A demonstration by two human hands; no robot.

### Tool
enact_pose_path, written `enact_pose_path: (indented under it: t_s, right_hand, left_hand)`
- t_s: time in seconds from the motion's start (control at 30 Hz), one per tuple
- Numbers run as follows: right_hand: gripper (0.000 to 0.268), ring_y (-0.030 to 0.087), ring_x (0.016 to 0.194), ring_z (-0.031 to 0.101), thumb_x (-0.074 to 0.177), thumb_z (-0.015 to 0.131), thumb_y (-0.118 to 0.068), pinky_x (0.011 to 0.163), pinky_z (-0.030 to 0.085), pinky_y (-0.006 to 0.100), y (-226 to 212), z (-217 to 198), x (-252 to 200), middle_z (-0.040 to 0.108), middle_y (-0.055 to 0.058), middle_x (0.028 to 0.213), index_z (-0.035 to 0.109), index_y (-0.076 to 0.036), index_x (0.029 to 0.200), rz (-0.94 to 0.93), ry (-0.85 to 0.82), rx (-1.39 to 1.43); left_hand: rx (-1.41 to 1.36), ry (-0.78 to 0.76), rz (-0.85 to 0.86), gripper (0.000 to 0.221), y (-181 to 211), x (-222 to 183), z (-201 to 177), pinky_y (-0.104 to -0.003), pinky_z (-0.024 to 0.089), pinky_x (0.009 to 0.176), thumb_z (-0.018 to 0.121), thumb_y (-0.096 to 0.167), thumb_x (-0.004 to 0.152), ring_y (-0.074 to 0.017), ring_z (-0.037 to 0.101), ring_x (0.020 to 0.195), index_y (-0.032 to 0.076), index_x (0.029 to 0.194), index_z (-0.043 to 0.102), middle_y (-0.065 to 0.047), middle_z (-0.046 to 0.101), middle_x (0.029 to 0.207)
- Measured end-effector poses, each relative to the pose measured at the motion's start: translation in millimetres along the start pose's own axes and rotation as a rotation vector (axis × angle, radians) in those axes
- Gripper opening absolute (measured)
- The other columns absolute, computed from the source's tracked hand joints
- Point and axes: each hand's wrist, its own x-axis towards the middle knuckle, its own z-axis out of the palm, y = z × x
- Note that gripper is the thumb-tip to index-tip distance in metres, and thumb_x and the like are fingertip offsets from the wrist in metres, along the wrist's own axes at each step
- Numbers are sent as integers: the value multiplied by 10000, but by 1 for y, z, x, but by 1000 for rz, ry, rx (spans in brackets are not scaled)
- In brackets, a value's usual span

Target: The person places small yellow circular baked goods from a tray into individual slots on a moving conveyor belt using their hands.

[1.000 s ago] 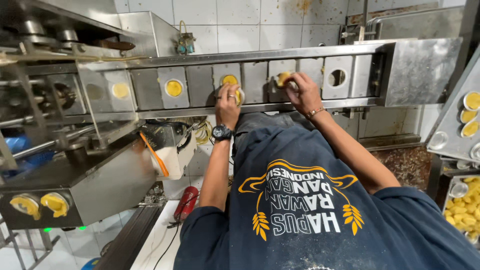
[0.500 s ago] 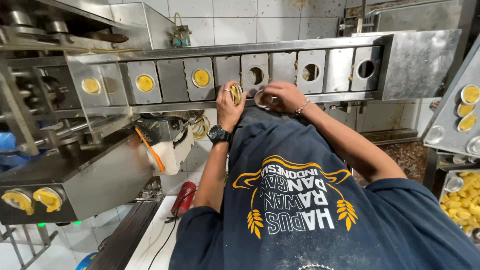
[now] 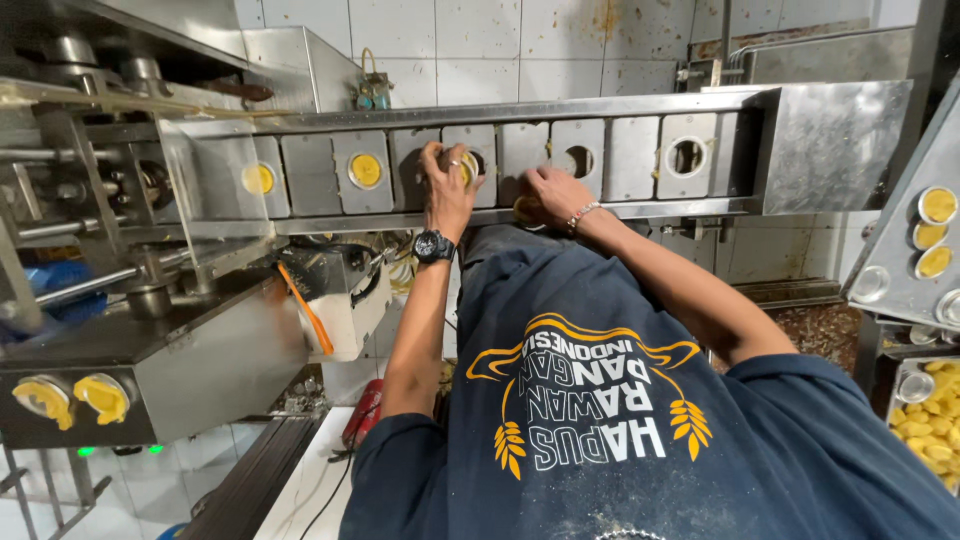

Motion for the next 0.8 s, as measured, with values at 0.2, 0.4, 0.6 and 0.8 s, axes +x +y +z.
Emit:
enact_pose_path:
  t_s: [0.2, 0.4, 0.6, 0.8]
  right_hand:
    - [291, 411, 900, 753, 1006, 636, -239, 866, 605, 524, 42, 5, 3, 730, 126, 926, 582, -305, 1284, 124, 163, 225]
    - [463, 350, 1099, 656, 876, 762, -171, 1010, 528, 461, 35, -19, 10, 633, 72, 1191, 650, -284, 1311, -34, 415, 222]
    - [644, 396, 1068, 650, 848, 867, -204, 944, 577, 501, 20, -15, 12, 565, 124, 1162, 584, -259, 1424, -7, 341, 116]
    - [491, 351, 1012, 690, 883, 785, -162, 873, 617, 437, 25, 27, 47, 601, 109, 1106, 601, -197, 1337, -140, 376, 17]
  left_hand:
    - [46, -27, -52, 640, -26, -2, -4, -591, 485, 1088, 788, 449, 932, -469, 555, 1276, 132, 1432, 544, -197, 416, 1347]
    - [21, 56, -89, 684, -39, -10, -13, -542, 398, 1165, 810, 489, 887, -398, 533, 1308, 149, 1397, 504, -173, 482, 1344]
    - [-43, 216, -136, 801, -81, -17, -7, -482, 367, 1158, 957, 467, 727, -356, 568, 1265, 156, 1323, 523, -117, 531, 1305]
    - [2, 286, -238, 790, -100, -21, -17, -593, 343, 1186, 981, 394, 741, -394, 529, 1337, 150, 1344, 531, -139, 521, 1344]
